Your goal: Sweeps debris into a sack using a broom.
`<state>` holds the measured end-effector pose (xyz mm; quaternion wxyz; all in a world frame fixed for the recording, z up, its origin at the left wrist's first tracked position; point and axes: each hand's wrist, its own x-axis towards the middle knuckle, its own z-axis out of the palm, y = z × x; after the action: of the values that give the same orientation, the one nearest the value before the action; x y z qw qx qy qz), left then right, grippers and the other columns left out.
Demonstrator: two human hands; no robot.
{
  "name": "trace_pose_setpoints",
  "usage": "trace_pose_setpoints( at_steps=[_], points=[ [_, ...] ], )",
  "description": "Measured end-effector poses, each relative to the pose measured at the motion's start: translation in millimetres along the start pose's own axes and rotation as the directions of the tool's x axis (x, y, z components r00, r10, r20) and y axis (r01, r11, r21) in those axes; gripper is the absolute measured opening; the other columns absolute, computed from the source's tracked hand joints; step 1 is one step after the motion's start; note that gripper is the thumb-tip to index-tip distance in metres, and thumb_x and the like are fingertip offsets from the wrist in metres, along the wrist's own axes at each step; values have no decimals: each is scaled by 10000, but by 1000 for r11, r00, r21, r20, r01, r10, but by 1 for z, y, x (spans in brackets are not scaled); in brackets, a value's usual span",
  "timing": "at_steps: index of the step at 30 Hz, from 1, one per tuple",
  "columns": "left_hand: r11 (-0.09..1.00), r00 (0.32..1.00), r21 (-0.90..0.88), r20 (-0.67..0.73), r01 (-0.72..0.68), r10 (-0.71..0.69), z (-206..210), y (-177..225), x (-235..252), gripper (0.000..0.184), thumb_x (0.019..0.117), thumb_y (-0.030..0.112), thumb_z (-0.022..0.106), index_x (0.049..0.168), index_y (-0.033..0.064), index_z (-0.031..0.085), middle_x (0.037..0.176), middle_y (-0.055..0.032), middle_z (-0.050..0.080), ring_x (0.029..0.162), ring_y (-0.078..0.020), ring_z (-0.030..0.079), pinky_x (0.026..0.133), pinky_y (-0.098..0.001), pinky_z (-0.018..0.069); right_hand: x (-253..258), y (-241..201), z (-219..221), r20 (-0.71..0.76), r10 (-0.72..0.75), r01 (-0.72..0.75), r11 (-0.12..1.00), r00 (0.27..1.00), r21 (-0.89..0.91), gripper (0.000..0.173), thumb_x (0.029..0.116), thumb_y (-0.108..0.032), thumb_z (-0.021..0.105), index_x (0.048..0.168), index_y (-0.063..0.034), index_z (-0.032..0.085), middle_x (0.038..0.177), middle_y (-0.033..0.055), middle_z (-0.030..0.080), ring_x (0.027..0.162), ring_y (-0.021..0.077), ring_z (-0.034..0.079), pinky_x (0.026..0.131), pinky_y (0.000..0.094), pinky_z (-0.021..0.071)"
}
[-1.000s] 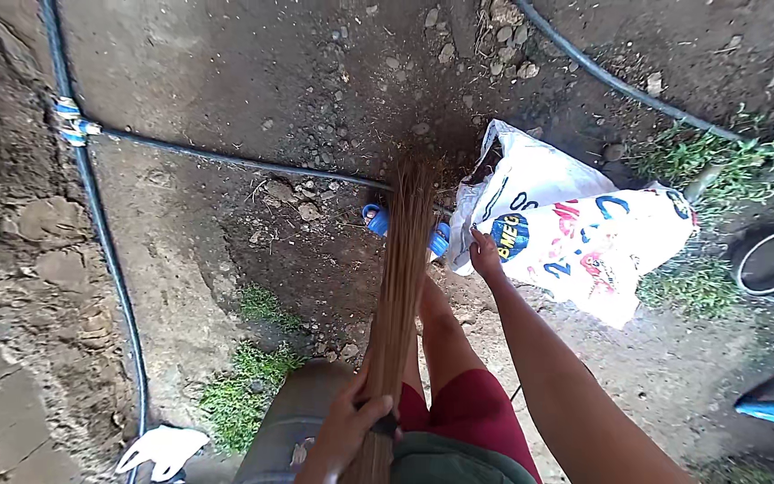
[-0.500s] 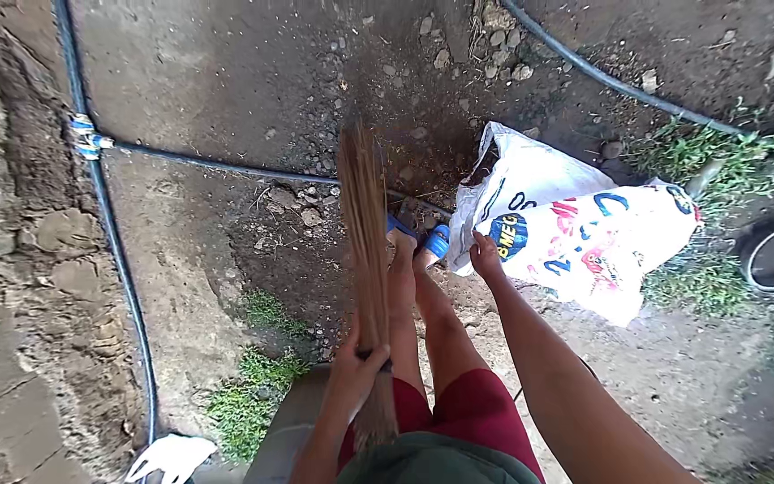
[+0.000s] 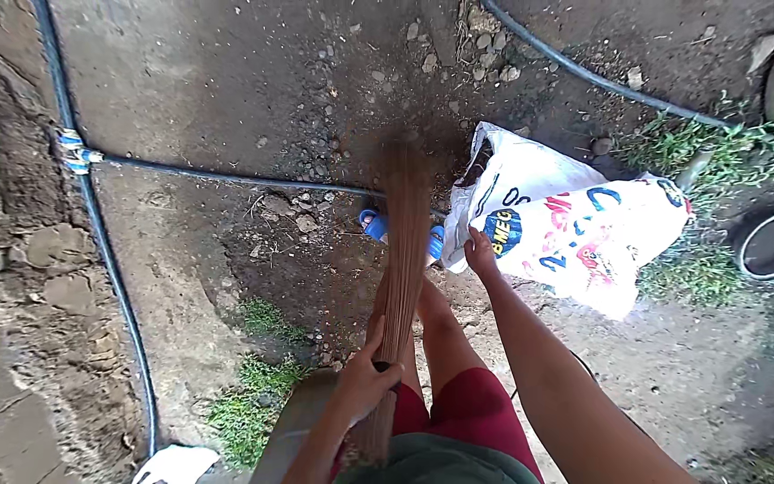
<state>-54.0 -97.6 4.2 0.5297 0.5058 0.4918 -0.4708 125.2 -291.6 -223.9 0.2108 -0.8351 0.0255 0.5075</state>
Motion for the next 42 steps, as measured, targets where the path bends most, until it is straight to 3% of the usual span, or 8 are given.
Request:
trace_pose_setpoints(
  at_steps=[6, 10, 14, 18, 25, 32, 39, 42],
  points=[
    [979, 990, 192, -108, -70, 92, -76, -11, -82, 996, 765, 228, 746, 1636, 223, 262, 1352, -108, 655, 1057, -171, 707, 914, -423, 572, 2, 1, 2, -111, -24, 32, 997, 994, 76, 455, 1043, -21, 474, 1496, 22, 474, 1409, 354, 514, 1333, 499, 501, 1119, 580, 405],
    [915, 987, 403, -146, -10, 75, -48, 21, -10, 958, 897, 193, 737, 1658, 227, 157, 1286, -252, 652, 1103, -391, 674, 962, -580, 501, -1, -4, 2, -129, -7, 19, 995, 992, 95, 450, 1047, -23, 469, 1495, 21, 477, 1420, 344, 511, 1345, 488, 495, 1130, 573, 397],
    [829, 995, 558, 92, -31, -25, -55, 33, 27, 953, 934, 237, 736, 1661, 286, 121, 1442, -222, 564, 1269, -372, 597, 1069, -562, 451, -1, -3, 4, -155, -12, 27, 995, 988, 97, 450, 1048, -26, 465, 1495, 23, 475, 1395, 351, 527, 1324, 489, 513, 1117, 572, 409],
    [881, 999, 472, -16, -23, 35, -104, 12, -45, 975, 841, 181, 790, 1640, 286, 240, 1345, -195, 640, 1144, -334, 662, 972, -560, 499, 0, -2, 1, -127, -19, 28, 997, 992, 71, 458, 1055, -37, 448, 1510, 11, 459, 1414, 346, 513, 1337, 490, 499, 1125, 581, 397],
    [867, 997, 498, 60, 2, -37, -46, 23, 20, 952, 937, 209, 734, 1661, 256, 118, 1457, -215, 555, 1275, -355, 599, 1081, -537, 449, -4, -6, -1, -110, 0, 6, 998, 994, 57, 469, 1055, -27, 439, 1524, 2, 443, 1425, 341, 508, 1357, 477, 487, 1140, 560, 389],
    [842, 955, 532, -194, -88, 223, -139, 30, -72, 963, 787, 273, 768, 1625, 319, 296, 1248, -205, 683, 1038, -372, 691, 856, -634, 512, 0, -7, 1, -126, -15, 23, 998, 992, 58, 460, 1058, -38, 445, 1516, 4, 454, 1421, 340, 513, 1347, 480, 497, 1133, 567, 395],
    [714, 905, 697, -260, -65, 337, -91, 126, 105, 935, 941, 199, 729, 1663, 274, 140, 1264, -320, 624, 1148, -511, 616, 941, -667, 477, 2, -13, -1, -133, 4, 7, 997, 991, 82, 457, 1059, -37, 446, 1515, -5, 462, 1408, 336, 526, 1337, 477, 506, 1128, 567, 401],
    [576, 947, 817, -173, -15, 271, -98, 129, 109, 969, 916, 194, 752, 1659, 322, 143, 1258, -323, 617, 1143, -513, 612, 921, -669, 486, 3, -12, -2, -143, -10, 23, 996, 990, 84, 451, 1058, -35, 444, 1507, -3, 472, 1393, 339, 536, 1329, 477, 513, 1127, 561, 402]
  ],
)
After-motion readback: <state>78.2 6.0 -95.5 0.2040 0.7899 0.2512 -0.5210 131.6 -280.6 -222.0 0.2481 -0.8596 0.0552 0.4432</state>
